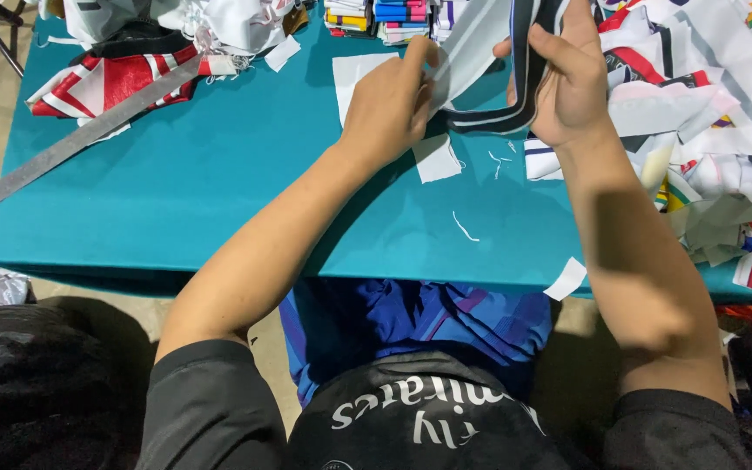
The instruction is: Folding and trimming small fabric strips on a work table in a sewing factory environment.
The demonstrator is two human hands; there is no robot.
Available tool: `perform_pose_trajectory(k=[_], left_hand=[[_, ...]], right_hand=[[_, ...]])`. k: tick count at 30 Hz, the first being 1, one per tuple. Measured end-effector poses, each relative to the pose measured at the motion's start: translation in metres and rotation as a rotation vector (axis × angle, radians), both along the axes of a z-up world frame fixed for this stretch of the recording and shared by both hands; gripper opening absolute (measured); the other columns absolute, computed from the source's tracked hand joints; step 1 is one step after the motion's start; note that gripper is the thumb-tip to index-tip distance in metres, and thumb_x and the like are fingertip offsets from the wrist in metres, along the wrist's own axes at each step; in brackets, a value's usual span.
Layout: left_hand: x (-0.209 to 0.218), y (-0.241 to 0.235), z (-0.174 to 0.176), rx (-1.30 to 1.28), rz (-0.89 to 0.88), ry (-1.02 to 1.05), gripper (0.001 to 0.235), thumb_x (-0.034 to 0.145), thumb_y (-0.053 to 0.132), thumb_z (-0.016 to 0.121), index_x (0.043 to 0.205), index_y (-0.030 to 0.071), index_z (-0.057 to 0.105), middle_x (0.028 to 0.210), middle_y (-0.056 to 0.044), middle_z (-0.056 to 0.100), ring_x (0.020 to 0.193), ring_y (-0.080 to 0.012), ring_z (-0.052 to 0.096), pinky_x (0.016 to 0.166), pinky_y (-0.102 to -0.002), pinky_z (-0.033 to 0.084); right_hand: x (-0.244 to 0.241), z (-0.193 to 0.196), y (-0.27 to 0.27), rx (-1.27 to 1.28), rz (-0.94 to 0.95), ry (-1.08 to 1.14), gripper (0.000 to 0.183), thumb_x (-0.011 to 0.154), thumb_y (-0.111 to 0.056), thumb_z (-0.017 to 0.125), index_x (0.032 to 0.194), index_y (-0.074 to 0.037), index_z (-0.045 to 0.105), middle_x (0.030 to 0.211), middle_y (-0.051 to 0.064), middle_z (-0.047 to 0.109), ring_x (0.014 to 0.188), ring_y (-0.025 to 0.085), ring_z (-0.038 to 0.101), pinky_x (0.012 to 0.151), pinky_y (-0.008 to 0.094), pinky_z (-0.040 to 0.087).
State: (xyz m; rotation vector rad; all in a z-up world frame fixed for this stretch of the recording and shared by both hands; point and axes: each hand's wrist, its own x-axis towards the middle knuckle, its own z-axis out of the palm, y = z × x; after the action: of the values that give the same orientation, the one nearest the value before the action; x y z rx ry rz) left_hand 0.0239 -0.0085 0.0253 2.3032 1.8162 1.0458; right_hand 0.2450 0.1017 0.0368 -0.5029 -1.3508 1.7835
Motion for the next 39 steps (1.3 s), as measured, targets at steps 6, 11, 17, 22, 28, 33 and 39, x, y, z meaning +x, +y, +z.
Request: perform_pose_trajectory(k=[6, 11, 17, 22, 28, 33, 39], left_hand=[[0.001, -0.005, 0.016, -0.280, -0.707, -0.692, 0.017, 0.107, 0.001, 0.049, 0.109, 0.017, 0.056, 0.085, 0.000, 0.051, 0.061, -0.0088, 0.043, 0.061, -0.024, 0.037], [-0.009, -0.005, 0.016, -0.686, -0.742, -0.703, 0.028, 0.106, 0.013, 0.062, 0.133, 0.014, 0.072, 0.058, 0.003, 0.042, 0.047, -0.0087, 0.030, 0.047, -0.023, 0.028], [-0.009, 0.001, 0.011, -0.614, -0.710, -0.556, 0.024, 0.097, 0.011, 0.071, 0.121, 0.016, 0.076, 0.119, -0.003, 0.078, 0.112, -0.0172, 0.072, 0.103, -0.032, 0.055], [-0.015, 0.003, 0.011, -0.533, -0.636, -0.590, 0.023, 0.100, 0.004, 0.062, 0.116, 0.009, 0.077, 0.104, -0.007, 0.078, 0.085, -0.0150, 0.068, 0.077, -0.027, 0.058], [-0.002, -0.001, 0.012, -0.592, -0.448, -0.740, 0.033, 0.107, 0.024, 0.051, 0.123, 0.004, 0.071, 0.091, -0.010, 0.077, 0.064, -0.0169, 0.053, 0.056, -0.028, 0.045], [0.009, 0.000, 0.007, -0.906, -0.656, -1.278, 0.042, 0.100, -0.001, 0.035, 0.130, -0.011, 0.065, 0.106, -0.034, 0.073, 0.078, -0.0303, 0.071, 0.072, -0.034, 0.066], [0.008, -0.002, 0.022, -0.692, -0.766, -1.206, 0.039, 0.101, 0.035, 0.035, 0.102, 0.006, 0.063, 0.098, -0.010, 0.067, 0.086, -0.0158, 0.064, 0.081, -0.026, 0.055]], right_hand=[[-0.001, 0.002, -0.003, 0.007, -0.053, 0.020, 0.066, 0.110, -0.013, 0.057, 0.169, -0.020, 0.027, 0.106, 0.013, 0.064, 0.102, 0.020, 0.078, 0.050, 0.029, 0.058], [-0.001, 0.000, -0.005, 0.090, 0.007, -0.090, 0.065, 0.111, -0.022, 0.057, 0.166, -0.024, 0.023, 0.128, 0.012, 0.055, 0.112, 0.022, 0.074, 0.057, 0.025, 0.058], [0.006, -0.012, 0.010, 0.085, -0.133, 0.116, 0.049, 0.114, -0.011, 0.061, 0.157, -0.023, 0.040, 0.140, 0.015, 0.058, 0.120, 0.027, 0.075, 0.059, 0.030, 0.057], [0.023, -0.069, 0.061, 0.498, -0.672, 0.189, 0.064, 0.121, 0.010, 0.077, 0.164, -0.016, 0.036, 0.174, 0.007, 0.034, 0.167, 0.025, 0.026, 0.141, 0.042, 0.017], [0.027, -0.071, 0.051, 0.567, -0.770, 0.016, 0.062, 0.127, -0.002, 0.075, 0.166, -0.019, 0.030, 0.177, 0.006, 0.028, 0.171, 0.023, 0.020, 0.146, 0.040, 0.014], [-0.006, -0.002, 0.002, 0.247, -0.235, 0.143, 0.047, 0.110, 0.000, 0.063, 0.148, -0.017, 0.041, 0.138, 0.020, 0.059, 0.102, 0.039, 0.075, 0.093, 0.049, 0.065], [-0.016, 0.025, -0.032, -0.006, 0.387, 0.000, 0.081, 0.099, -0.007, 0.064, 0.166, -0.012, 0.019, 0.099, 0.016, 0.061, 0.077, 0.023, 0.072, 0.063, 0.035, 0.067]])
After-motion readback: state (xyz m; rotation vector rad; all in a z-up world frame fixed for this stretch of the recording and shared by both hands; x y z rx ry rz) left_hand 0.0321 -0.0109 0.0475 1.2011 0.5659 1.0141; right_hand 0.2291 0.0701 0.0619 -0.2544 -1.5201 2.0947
